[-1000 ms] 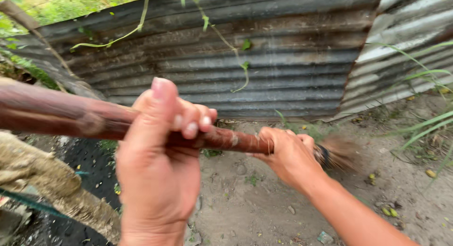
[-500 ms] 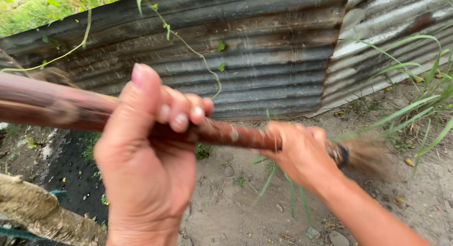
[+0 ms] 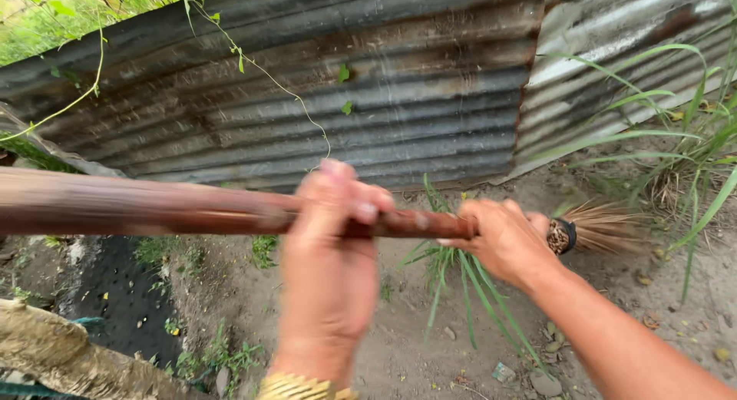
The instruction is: The person sweeps a dirt yard with a traditional broom, moving debris and leaves along a narrow path beside a drainage ditch. The person continues sweeping near a corrugated metal fence and around scattered objects on the ground.
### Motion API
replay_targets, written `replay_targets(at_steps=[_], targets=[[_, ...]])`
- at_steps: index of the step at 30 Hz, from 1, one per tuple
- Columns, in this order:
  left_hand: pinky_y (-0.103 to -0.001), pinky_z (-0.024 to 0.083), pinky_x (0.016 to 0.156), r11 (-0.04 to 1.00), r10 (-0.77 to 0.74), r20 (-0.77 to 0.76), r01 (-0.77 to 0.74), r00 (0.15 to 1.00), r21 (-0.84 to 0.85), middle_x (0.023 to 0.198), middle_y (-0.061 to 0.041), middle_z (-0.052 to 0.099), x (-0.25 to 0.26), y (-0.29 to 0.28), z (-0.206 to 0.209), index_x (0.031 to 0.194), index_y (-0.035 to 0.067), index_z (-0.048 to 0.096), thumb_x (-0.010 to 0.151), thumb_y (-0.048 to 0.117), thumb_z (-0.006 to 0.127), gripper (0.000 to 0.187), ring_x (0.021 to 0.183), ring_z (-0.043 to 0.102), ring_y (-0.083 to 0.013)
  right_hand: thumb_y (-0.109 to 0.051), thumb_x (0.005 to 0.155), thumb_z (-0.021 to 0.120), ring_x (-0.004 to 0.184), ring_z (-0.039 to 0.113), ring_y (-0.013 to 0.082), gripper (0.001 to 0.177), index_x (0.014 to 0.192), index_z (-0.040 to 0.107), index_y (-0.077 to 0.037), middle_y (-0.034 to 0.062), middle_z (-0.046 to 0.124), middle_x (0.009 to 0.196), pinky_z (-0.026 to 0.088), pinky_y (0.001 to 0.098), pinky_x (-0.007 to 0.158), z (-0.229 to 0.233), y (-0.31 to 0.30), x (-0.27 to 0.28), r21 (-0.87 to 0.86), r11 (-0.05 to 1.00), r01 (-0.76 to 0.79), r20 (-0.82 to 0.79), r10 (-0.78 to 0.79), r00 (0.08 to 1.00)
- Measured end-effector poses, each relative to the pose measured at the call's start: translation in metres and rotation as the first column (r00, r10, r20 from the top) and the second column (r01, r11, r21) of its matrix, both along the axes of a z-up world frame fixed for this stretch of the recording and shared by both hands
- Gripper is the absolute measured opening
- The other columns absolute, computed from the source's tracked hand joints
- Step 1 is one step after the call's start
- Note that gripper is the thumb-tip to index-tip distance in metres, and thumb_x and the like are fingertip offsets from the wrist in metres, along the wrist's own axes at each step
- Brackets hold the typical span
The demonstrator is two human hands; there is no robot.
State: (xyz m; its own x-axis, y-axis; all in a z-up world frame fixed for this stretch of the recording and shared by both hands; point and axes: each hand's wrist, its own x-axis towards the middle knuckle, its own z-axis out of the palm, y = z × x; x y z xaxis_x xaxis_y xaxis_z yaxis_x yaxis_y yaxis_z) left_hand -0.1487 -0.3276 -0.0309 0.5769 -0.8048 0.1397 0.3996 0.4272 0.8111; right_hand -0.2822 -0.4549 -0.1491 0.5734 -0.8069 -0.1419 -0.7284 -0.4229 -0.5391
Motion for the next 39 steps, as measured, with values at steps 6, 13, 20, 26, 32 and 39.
replay_targets(at_steps=[6,13,20,26,32,39], targets=[[-0.045,0.050,0.099,0.987,-0.025,0.108,0.041,0.994,-0.155,0.079,-0.005,0.052,0.018,0.015,0.055,0.082,0.006,0.053,0.111,0.024,0.060,0.035,0.085,0.056,-0.0223,-0.045,0.078,0.083,0.080,0.063,0.0308,0.040,0.084,0.064,-0.011,0.0085,0.070,0.078,0.039,0.0480,0.070,0.030,-0.010,0.021,-0.137,0.990,-0.037,0.248,0.070,0.966],[-0.039,0.047,0.089,0.993,-0.110,0.014,0.109,0.994,0.053,0.080,-0.003,0.052,-0.048,-0.024,-0.017,0.079,0.008,0.054,0.103,0.023,0.063,0.030,0.085,0.056,-0.0194,-0.041,0.078,0.082,0.072,0.055,0.0300,0.041,0.076,0.057,-0.008,0.0127,0.058,0.071,0.048,0.0426,0.063,-0.089,-0.049,-0.042,0.080,0.990,-0.115,0.381,0.077,0.922],[-0.040,0.047,0.091,0.975,-0.219,-0.022,0.217,0.976,-0.053,0.078,-0.004,0.052,-0.044,-0.024,0.005,0.083,0.006,0.057,0.104,0.020,0.064,0.026,0.083,0.054,-0.0200,-0.050,0.077,0.081,0.070,0.062,0.0213,0.044,0.075,0.060,-0.012,0.0055,0.068,0.069,0.043,0.0413,0.073,-0.007,-0.010,-0.073,0.054,0.982,0.183,0.020,-0.184,0.983],[-0.034,0.046,0.083,0.960,-0.275,0.125,0.278,0.953,-0.011,0.077,-0.002,0.053,-0.050,-0.023,0.023,0.082,0.007,0.057,0.099,0.017,0.061,0.021,0.082,0.055,-0.0171,-0.050,0.074,0.084,0.070,0.062,0.0189,0.044,0.075,0.060,-0.012,0.0023,0.067,0.070,0.047,0.0384,0.072,0.001,-0.011,-0.056,0.090,0.980,0.178,0.221,-0.194,0.956],[-0.035,0.045,0.079,0.874,-0.467,0.115,0.477,0.877,-0.092,0.078,-0.002,0.049,-0.052,-0.044,0.023,0.081,0.007,0.054,0.106,0.020,0.065,0.030,0.077,0.048,-0.0148,-0.051,0.079,0.084,0.071,0.061,0.0179,0.045,0.079,0.062,-0.011,0.0027,0.067,0.070,0.042,0.0358,0.078,0.004,0.016,-0.071,0.135,0.909,0.393,0.120,-0.409,0.905],[-0.037,0.048,0.075,0.792,-0.535,0.192,0.568,0.823,-0.223,0.073,0.002,0.043,-0.013,-0.051,0.085,0.078,0.012,0.050,0.107,0.032,0.066,0.039,0.070,0.045,-0.0140,-0.045,0.079,0.083,0.066,0.051,0.0171,0.044,0.081,0.062,-0.007,0.0039,0.059,0.066,0.049,0.0369,0.067,0.089,0.055,-0.061,0.115,0.804,0.584,0.279,-0.590,0.757]])
